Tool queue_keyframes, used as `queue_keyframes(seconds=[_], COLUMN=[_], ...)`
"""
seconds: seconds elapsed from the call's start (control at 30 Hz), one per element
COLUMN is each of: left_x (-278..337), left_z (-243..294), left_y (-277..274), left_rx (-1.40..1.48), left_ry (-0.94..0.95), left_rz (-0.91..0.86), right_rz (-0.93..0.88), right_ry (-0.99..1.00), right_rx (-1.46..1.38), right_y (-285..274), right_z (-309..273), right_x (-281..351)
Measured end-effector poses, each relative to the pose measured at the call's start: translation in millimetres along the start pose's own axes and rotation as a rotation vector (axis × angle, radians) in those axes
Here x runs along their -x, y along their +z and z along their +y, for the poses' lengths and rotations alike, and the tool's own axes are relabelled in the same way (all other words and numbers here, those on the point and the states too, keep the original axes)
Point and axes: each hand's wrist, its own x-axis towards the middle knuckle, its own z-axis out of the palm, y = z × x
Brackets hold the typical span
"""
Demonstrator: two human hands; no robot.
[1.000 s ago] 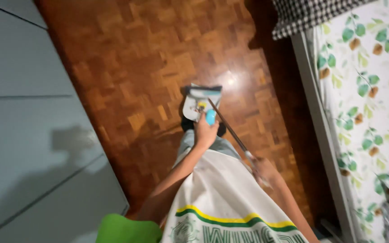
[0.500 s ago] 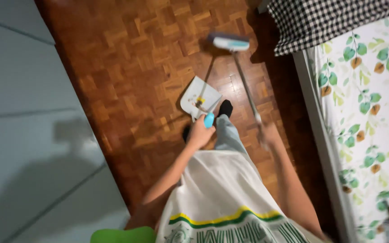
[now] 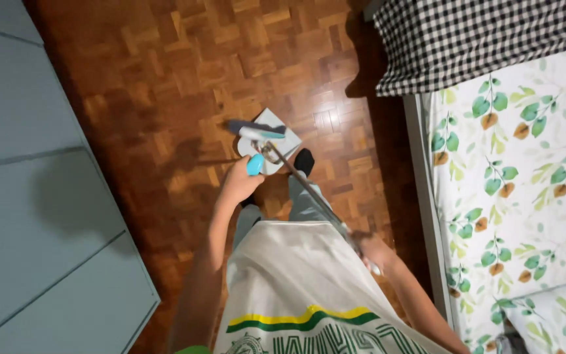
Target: Sweeping the bedroom floor with a broom and collecting debris into a dustpan.
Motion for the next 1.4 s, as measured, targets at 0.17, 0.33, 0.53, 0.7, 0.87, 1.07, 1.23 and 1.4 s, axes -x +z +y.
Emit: queue_keyframes(seconds=[0.17,0.33,0.53,0.7,0.87,1.07,1.23,1.4], left_x=[5,13,-2,-35,-95,-132,-183,-199], left_z=[-7,-22,-21,-9,22,39,30,55], left_y=[22,62,70,62,49,-10,-59,-96], left_rx=[0.032,0.033,0.16,0.314,0.421,0.382,0.354,0.209], left_ry=[-0.019,-0.031,-0.183,-0.148,-0.078,-0.074,-0.067,0.075], left_rz=[0.115,0.262,0.464,0.567,0.597,0.368,0.191,0.088], right_rz=[0.037,-0.369,0.217,0.243,0.287,0.384,0.214,0.194], right_ry=[0.004,-0.261,-0.147,-0.287,-0.404,-0.25,-0.02,0.012], right_rx=[-0.05,-0.206,-0.007,-0.025,0.119,0.744,0.911,-0.381], right_y=[-19,-62,-76,-83,-79,-26,-17,44], right_z=[-42,-16,-138,-222,-259,-276,-198,-306], right_x=[33,-32,-13,-31,-211,-290,-345,-106])
